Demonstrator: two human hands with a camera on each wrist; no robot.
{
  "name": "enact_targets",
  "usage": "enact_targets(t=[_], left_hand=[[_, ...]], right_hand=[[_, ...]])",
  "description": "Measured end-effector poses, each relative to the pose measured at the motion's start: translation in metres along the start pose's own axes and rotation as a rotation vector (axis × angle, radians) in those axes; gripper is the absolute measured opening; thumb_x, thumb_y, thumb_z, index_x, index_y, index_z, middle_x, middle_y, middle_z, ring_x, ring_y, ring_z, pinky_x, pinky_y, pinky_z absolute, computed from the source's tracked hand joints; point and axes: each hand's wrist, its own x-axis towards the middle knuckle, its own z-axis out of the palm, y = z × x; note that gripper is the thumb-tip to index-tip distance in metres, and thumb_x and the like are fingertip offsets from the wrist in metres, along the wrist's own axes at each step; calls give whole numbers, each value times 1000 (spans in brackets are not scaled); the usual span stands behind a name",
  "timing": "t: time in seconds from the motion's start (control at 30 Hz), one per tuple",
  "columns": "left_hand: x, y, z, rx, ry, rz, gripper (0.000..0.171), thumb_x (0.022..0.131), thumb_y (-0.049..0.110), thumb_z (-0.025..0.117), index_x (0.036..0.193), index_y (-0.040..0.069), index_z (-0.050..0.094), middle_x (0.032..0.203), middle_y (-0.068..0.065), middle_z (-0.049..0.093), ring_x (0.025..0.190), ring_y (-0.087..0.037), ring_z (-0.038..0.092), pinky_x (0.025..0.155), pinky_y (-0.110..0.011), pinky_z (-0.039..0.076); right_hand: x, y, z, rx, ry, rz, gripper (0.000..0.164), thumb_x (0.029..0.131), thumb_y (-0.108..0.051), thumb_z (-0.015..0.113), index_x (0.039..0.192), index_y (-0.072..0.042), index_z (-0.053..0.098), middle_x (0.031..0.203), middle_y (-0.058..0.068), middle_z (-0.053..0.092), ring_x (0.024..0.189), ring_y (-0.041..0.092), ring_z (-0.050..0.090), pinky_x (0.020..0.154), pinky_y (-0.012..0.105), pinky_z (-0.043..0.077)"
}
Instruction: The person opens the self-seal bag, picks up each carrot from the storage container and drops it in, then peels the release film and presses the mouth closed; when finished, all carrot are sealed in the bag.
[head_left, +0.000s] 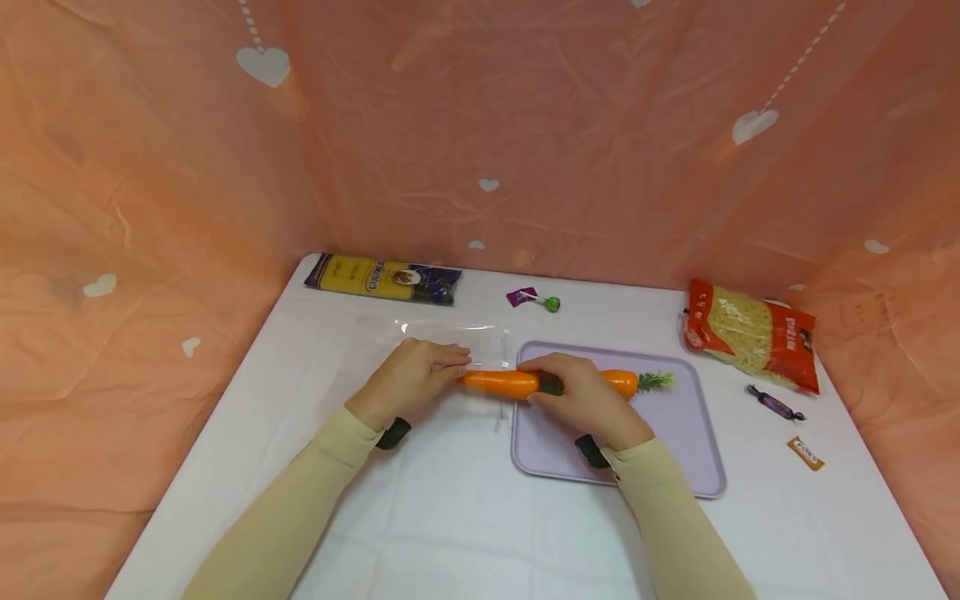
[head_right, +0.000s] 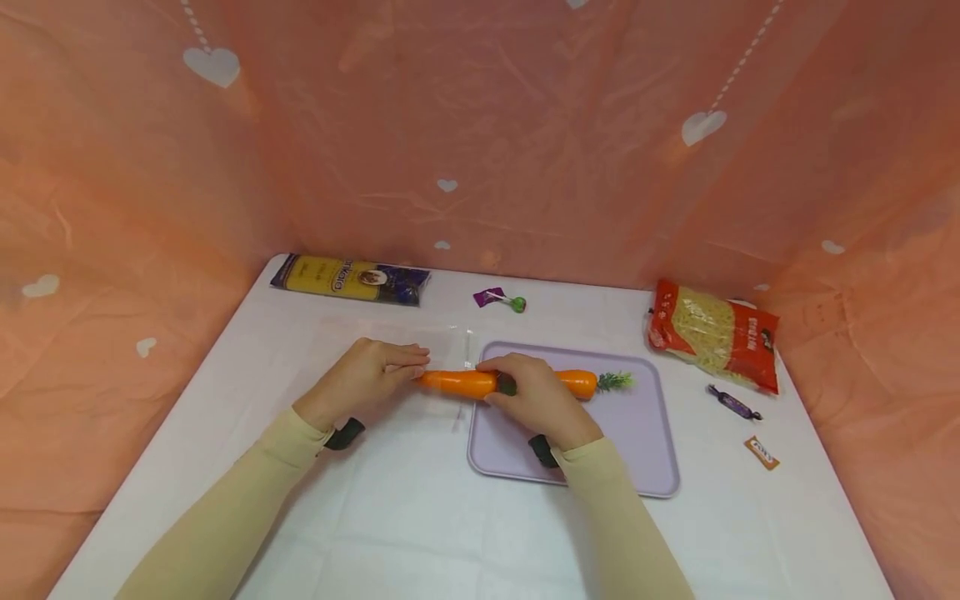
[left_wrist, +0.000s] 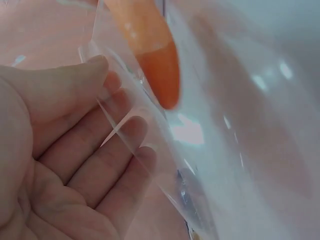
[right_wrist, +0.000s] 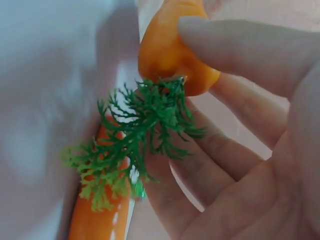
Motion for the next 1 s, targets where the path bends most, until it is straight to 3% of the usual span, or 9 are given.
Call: enact_targets(t=[0.3, 0.47, 0.7, 1.0], left_hand=[[-1, 2, -2, -44, -7, -25, 26, 96, 22, 70, 119, 12, 76, 124, 0, 73, 122, -20, 67, 106, -43, 52], [-1, 3, -6, -61, -5, -37, 25, 96, 22, 71, 118, 13, 77, 124, 1, 73, 122, -19, 66, 106, -43, 52], [-2, 4, -9, -51, -6, -5, 26, 96, 20, 70, 119, 11, 76, 125, -1, 72, 124, -21, 65, 106, -42, 52], [-2, 4, -12, -44, -21, -26, 26, 97, 21, 69, 120, 12, 76, 127, 0, 71, 126, -20, 64, 106, -41, 52]], right_hand=[[22, -14, 21, 67, -50, 0, 36, 89, -25, 78, 124, -27, 71, 113, -10, 70, 103, 14, 63, 104, 39, 53], [31, -20, 30, 61, -70, -15, 36, 89, -24, 78, 125, -26, 71, 116, -10, 71, 103, 13, 62, 103, 38, 53], [41, -26, 41, 69, -78, -50, 36, 89, -20, 77, 125, -23, 72, 119, -7, 72, 108, 15, 64, 105, 40, 52], [42, -28, 45, 80, -96, -48, 41, 91, -32, 76, 131, -24, 68, 125, -8, 70, 113, 12, 64, 107, 39, 51]])
